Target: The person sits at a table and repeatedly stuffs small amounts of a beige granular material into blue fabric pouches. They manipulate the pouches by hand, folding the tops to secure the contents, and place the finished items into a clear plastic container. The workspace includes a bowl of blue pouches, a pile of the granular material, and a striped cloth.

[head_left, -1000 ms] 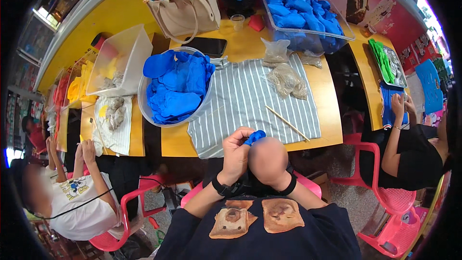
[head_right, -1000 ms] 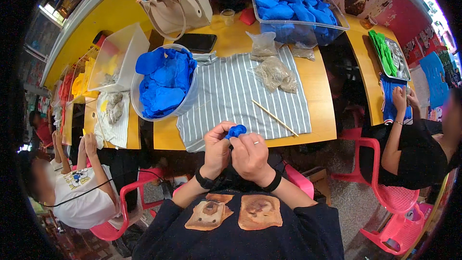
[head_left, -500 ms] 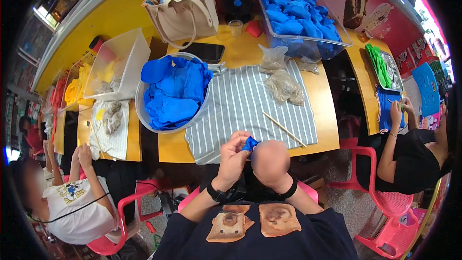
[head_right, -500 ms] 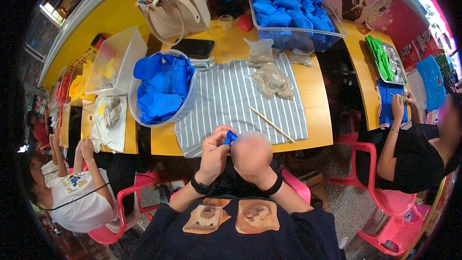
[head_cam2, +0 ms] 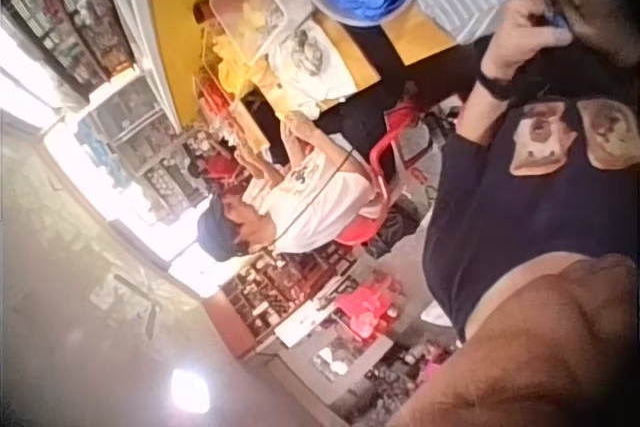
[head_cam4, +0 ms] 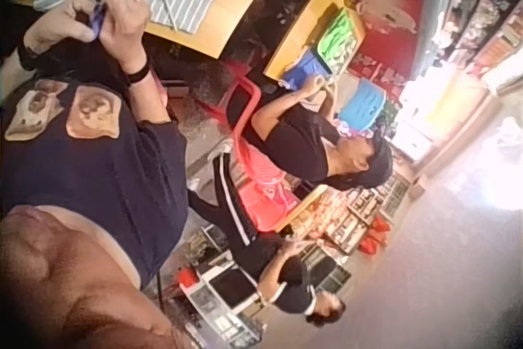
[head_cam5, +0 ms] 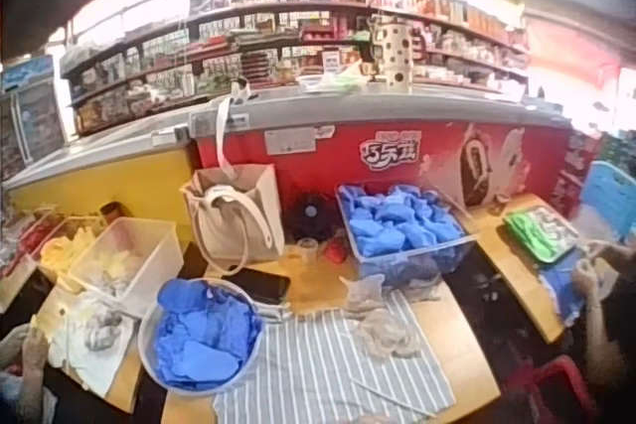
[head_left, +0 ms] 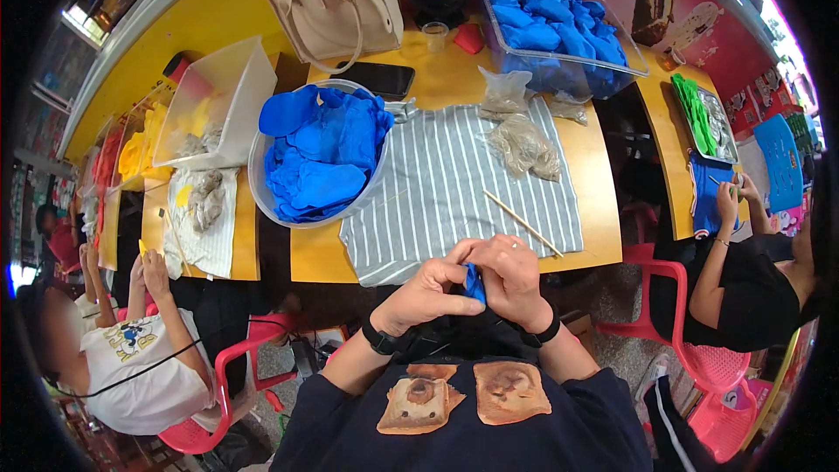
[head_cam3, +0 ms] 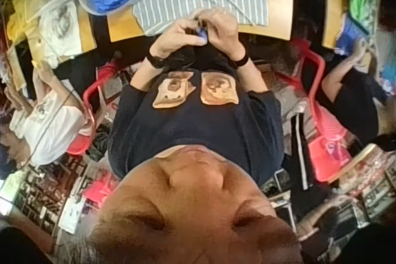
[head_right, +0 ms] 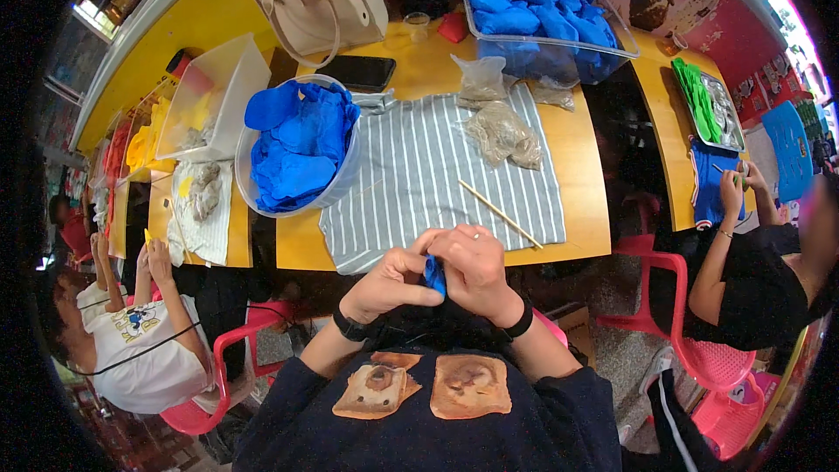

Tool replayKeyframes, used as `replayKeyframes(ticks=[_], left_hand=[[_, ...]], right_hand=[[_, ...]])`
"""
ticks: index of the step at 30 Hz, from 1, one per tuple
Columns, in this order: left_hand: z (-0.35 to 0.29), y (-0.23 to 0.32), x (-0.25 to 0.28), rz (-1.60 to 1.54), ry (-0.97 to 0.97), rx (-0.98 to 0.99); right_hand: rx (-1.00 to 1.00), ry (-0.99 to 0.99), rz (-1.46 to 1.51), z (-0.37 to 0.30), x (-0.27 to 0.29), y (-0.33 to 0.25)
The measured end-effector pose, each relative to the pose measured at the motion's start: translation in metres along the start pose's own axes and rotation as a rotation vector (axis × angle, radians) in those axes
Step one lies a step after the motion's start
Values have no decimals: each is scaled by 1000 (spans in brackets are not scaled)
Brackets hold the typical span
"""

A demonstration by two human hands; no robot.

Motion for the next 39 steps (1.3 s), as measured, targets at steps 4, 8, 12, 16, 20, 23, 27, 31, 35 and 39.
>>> replayKeyframes(ticks=[4, 8, 12, 16, 20, 23, 27, 31, 35, 39], left_hand=[[1, -27, 18, -143, 205, 28], [1, -24, 22, -163, 276, -14], [-2, -17, 17, -65, 270, -60], [-10, -8, 20, 132, 316, -126], [-20, -4, 29, 138, 347, -73], [-29, 18, 43, 263, 390, -201], [-13, 42, 27, 286, 369, -214], [-8, 22, 16, 161, 277, -225], [-8, 22, 17, 305, 323, -248], [-10, 30, 13, 484, 340, -328]], right_hand=[[-367, 77, 159, -8, 2, 32], [-429, 74, 232, -16, 11, 23], [-457, 95, 243, -31, 4, 28], [-465, 163, 279, -30, 3, 26], [-593, 175, 368, -37, 4, 33], [-546, 119, 353, -30, 5, 29], [-568, 37, 404, -21, 3, 27], [-551, 6, 339, -24, 2, 29], [-670, 67, 473, -34, -3, 34], [-650, 86, 452, -36, -2, 33]])
Point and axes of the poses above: each hand's wrist, its own z-axis towards the middle knuckle, its own x-axis out of the back of the hand, y = z × x, the point moved 8 cm from there along z, towards the middle knuckle, and after that the axes turned 7 degrees about y, right-handed, at the moved point
